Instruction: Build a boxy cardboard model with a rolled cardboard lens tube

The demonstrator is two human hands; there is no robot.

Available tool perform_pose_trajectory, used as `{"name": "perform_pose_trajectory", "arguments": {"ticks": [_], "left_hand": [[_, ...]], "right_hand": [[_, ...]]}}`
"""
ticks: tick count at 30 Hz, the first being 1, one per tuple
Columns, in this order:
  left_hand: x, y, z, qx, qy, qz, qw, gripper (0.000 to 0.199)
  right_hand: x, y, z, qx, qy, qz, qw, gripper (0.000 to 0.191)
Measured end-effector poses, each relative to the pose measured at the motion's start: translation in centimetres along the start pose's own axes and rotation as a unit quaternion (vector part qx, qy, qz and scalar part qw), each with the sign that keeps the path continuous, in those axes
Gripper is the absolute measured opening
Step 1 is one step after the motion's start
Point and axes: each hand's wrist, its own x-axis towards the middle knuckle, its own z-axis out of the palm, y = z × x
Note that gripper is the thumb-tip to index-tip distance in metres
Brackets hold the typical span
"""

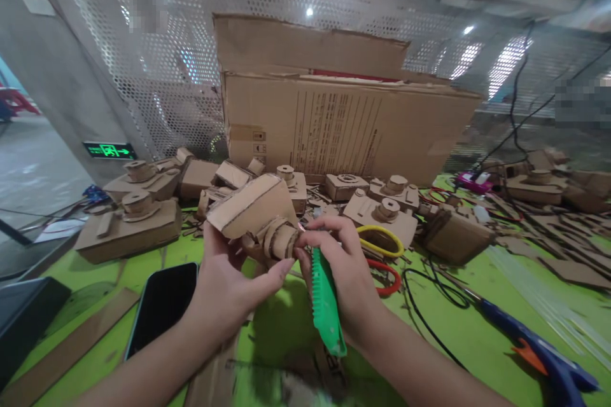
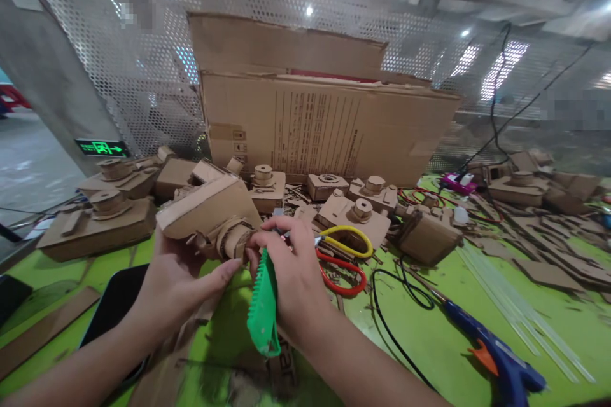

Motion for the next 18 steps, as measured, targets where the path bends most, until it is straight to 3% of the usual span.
{"name": "perform_pose_trajectory", "arguments": {"ticks": [5, 13, 18], "left_hand": [[-0.2, 0.3, 0.3, 0.013, 0.023, -0.009, 1.0, 0.095], [-0.4, 0.6, 0.6, -0.035, -0.015, -0.086, 0.996, 0.09], [-0.2, 0.9, 0.7, -0.032, -0.007, -0.112, 0.993, 0.096]], "right_hand": [[0.3, -0.3, -0.3, -0.007, -0.013, -0.015, 1.0, 0.017], [0.1, -0.8, 0.1, 0.021, -0.022, 0.013, 0.999, 0.023], [0.5, -1.7, -0.5, 0.035, -0.029, 0.014, 0.999, 0.02]]}}
